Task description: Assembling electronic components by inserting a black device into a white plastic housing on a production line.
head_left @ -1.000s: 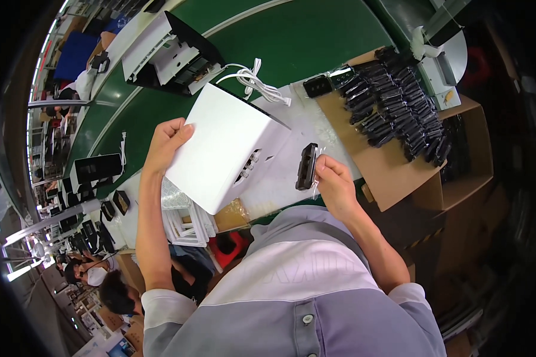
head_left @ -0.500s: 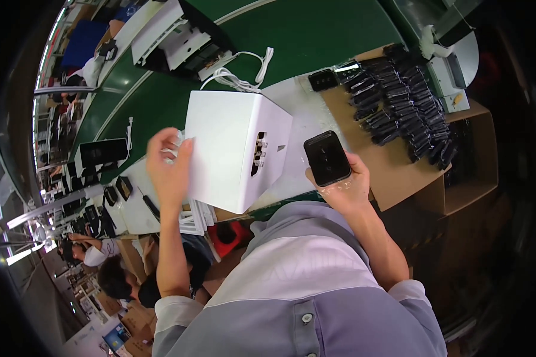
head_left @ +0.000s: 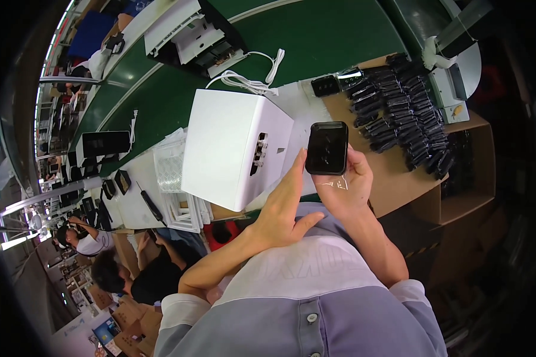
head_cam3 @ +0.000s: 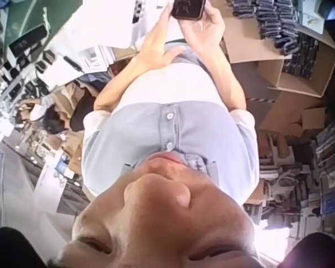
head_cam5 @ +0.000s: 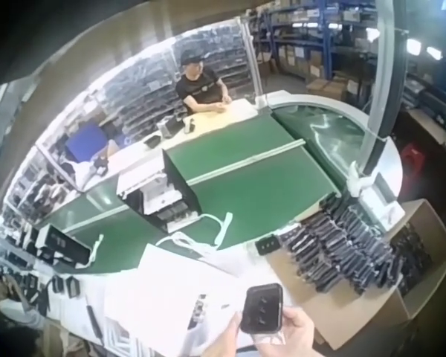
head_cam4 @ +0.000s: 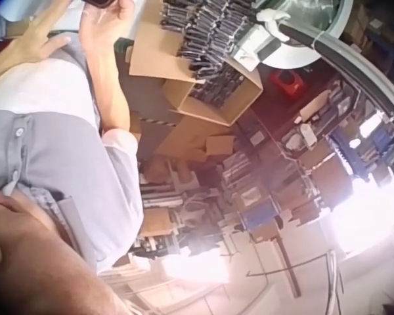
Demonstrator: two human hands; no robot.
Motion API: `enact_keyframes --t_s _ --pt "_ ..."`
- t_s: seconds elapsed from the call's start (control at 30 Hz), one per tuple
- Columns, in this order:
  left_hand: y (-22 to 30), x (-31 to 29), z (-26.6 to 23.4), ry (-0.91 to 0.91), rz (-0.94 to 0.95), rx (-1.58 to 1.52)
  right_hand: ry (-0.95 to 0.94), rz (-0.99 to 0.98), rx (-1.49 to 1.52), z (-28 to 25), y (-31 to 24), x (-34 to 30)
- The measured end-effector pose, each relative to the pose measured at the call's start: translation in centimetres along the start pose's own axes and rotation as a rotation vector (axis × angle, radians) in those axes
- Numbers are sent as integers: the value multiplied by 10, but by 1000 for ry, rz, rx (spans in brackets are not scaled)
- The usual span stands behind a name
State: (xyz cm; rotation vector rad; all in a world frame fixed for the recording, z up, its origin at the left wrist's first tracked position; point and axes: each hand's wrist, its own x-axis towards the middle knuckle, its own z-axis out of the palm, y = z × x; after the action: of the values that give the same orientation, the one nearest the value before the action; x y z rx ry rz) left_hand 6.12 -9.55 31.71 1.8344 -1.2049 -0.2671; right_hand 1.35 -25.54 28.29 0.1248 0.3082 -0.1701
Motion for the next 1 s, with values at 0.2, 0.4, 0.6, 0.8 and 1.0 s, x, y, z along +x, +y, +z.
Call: enact_keyframes --t_s 0.2,0.4,0.6,0.8,1.0 --pt "-5 -1 2 -18 -46 -52 7 -98 -68 -1 1 8" --pt "-2 -13 -23 -149 -87 135 134 -212 -330 1 6 16" --pt "-15 6 -132 356 -104 726 38 -389 -1228 -24 29 19" --pt "-102 2 -172 226 -711 -137 -34 -462 -1362 -14 66 24" --pt "-102 -2 -152 433 -831 -307 -19 -488 -1471 -10 69 28"
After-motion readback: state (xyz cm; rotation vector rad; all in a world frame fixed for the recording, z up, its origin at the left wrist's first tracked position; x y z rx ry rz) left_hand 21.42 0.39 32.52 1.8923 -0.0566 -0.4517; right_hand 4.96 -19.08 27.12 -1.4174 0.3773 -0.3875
